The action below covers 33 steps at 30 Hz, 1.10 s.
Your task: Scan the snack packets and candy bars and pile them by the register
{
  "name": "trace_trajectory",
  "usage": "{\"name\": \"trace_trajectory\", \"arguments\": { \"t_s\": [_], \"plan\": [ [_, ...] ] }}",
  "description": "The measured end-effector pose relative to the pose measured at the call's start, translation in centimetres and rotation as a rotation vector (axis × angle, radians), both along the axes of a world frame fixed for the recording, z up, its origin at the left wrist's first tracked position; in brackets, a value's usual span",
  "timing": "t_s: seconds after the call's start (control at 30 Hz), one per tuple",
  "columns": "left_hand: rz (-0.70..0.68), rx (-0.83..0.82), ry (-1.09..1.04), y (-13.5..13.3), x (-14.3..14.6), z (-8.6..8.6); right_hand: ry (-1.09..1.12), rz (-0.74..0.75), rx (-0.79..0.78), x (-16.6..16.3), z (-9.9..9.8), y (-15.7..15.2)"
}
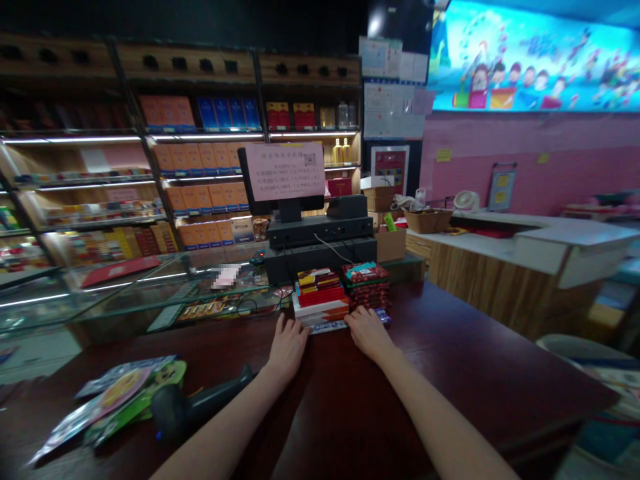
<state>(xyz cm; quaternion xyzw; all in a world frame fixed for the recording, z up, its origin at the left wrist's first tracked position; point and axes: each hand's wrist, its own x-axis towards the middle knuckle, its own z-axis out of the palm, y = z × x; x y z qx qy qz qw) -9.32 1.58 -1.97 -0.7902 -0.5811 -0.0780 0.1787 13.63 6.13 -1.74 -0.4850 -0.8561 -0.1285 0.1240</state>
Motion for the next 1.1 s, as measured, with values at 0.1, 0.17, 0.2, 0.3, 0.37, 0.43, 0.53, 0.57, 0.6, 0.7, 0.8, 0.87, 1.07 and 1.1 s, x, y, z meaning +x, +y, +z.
{"name": "trace_trajectory", "arguments": {
  "t_s": [0.1,0.17,0.2,0.3,0.37,0.43,0.53,0.57,0.6,0.7,0.8,0.87,1.07,1.1],
  "plan": [
    [0.002,-0.001,0.011,0.1,0.0,-0.1,0.002,-0.003,0.006,0.0,-0.2,0.0],
    [0.002,0.002,0.012,0.1,0.0,0.0,0.004,-0.004,0.006,0.0,-0.2,0.0],
    [0.002,0.002,0.010,0.0,0.0,0.1,0.006,-0.004,0.007,0.0,-0.3,0.1],
    [-0.001,-0.001,-0.002,-0.2,0.0,0.2,0.012,-0.002,0.007,0.1,-0.1,0.0],
    [-0.007,-0.003,-0.006,-0.3,-0.1,0.2,0.015,0.007,0.007,0.1,0.2,-0.2],
    [-0.012,0.005,-0.008,-0.3,-0.2,0.3,0.015,0.016,0.010,0.0,0.5,-0.5],
    [-0.013,0.012,-0.014,-0.5,-0.5,0.8,0.017,0.027,0.017,-0.3,1.0,-1.1],
    [-0.013,0.012,-0.015,-0.6,-0.6,1.1,0.019,0.032,0.020,-0.4,1.2,-1.3],
    [-0.013,0.011,-0.016,-0.7,-0.8,1.4,0.024,0.037,0.024,-0.6,1.3,-1.5],
    [-0.014,0.018,-0.019,-1.0,-1.5,2.3,0.041,0.060,0.032,-1.3,1.6,-2.1],
    [-0.003,0.026,-0.024,-1.3,-2.5,3.0,0.052,0.091,0.031,-2.3,1.8,-2.5],
    [0.013,0.031,-0.023,-1.5,-3.4,3.4,0.055,0.113,0.037,-3.2,1.8,-2.6],
    [0.064,0.048,-0.008,-2.5,-6.9,4.5,0.039,0.197,0.046,-6.4,2.1,-2.7],
    [0.075,0.050,-0.008,-2.7,-7.6,4.7,0.039,0.209,0.043,-7.0,2.2,-2.6]
  ]
}}
